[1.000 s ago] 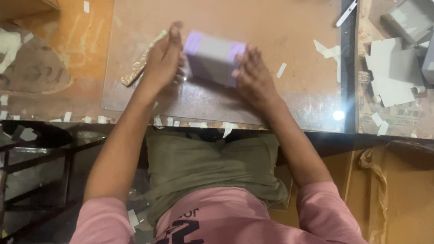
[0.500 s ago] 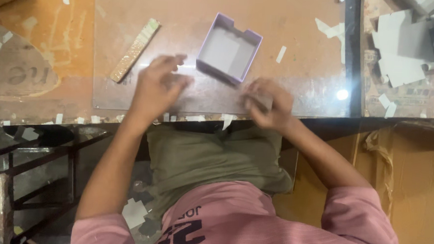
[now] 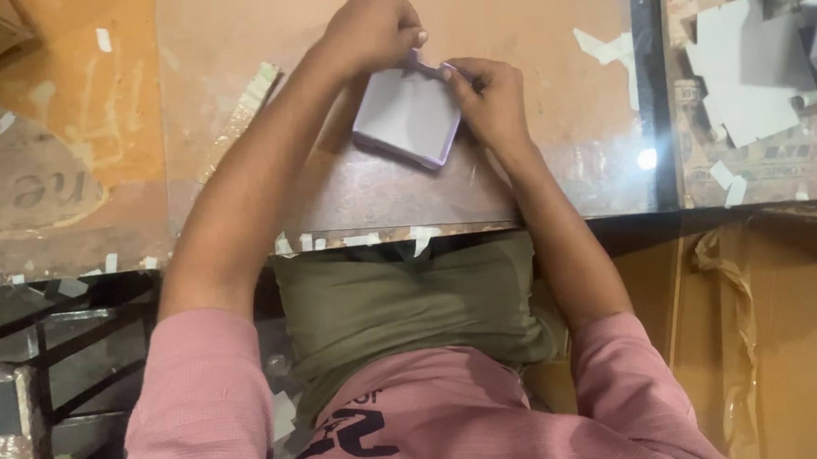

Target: The person assembles small purple cardboard boxes on a workbench. They fold the flaps, press the edges, and use a small wooden block to smooth the seams. The person handles multiple boxes one at a time, placing finished boxes aside.

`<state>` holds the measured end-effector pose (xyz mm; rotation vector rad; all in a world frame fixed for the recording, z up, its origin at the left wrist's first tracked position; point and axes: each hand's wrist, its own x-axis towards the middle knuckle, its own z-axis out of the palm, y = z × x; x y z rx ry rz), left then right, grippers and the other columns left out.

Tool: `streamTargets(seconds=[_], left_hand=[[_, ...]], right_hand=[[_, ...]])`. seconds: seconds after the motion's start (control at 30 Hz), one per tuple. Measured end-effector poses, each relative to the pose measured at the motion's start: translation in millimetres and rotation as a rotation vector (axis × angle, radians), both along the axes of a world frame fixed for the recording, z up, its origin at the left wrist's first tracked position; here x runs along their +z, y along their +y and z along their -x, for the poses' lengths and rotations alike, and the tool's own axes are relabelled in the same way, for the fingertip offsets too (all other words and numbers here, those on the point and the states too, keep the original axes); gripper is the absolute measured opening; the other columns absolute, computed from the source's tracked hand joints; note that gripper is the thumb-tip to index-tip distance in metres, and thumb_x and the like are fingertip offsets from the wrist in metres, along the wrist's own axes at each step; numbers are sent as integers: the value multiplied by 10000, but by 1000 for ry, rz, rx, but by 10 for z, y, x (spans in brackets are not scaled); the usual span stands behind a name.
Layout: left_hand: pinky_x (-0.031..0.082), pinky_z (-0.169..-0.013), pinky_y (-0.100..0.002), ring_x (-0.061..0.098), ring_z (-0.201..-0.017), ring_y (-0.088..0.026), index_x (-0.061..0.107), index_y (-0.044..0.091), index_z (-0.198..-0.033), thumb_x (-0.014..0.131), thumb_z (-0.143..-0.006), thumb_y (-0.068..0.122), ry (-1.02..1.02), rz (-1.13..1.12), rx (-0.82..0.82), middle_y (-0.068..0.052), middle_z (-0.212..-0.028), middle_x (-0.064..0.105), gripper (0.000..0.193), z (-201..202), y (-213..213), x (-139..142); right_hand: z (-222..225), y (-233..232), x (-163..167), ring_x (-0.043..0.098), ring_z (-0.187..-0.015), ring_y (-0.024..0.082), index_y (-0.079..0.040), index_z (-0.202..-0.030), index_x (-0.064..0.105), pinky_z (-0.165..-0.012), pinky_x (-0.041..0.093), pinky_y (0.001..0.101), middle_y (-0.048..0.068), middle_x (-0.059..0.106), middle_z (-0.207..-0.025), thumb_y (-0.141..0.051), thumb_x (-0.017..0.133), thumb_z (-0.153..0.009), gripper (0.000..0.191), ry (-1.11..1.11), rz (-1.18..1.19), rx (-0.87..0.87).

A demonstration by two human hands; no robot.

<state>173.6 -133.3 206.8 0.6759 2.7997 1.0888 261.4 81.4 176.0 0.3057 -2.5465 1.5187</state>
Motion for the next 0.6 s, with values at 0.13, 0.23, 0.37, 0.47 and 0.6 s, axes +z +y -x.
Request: streamTargets(seconds=[0.13,0.23,0.37,0.47,0.6], left_hand=[[576,-714,-361,745,-735,-214,819,103,-921,793,-822,233,-219,108,-157,-109,-826,772,166,297,91,-77],[561,-695,-370,727,-716,-229,824,106,-925,846,-773,252,-240,236,-187,-127,-813,762,211,394,128,-44],[552,-682,-407,717,-706,-277,824,97,-919,877,-757,284,-260,446,-287,-146,-800,756,253,416,254,114],[564,-680,-439,725,-711,-314,831,79,-910,884,-749,288,-256,655,-336,-157,-817,764,269,411,420,259],[568,-702,-473,715,-779,-326,840,194,-900,898,-659,236,-237,729,-295,-117,-876,757,251,329,568,378]], right_hand=[[23,-3,-53,696,-733,123,-4,-1050,781,-668,553,281,108,780,-841,-119,714,-968,157,11,66,27],[43,1,-89,658,-707,167,-27,-1041,807,-648,511,316,127,776,-834,-116,737,-955,142,131,-16,1],[72,15,-104,632,-689,178,-53,-1010,819,-631,504,321,108,763,-801,-144,769,-913,143,142,0,-26],[92,22,-78,624,-673,170,-75,-994,827,-626,504,316,90,759,-783,-157,782,-900,133,125,-16,-26],[97,28,-32,594,-658,187,-101,-980,845,-611,489,324,82,759,-758,-159,789,-895,117,92,-2,-5]])
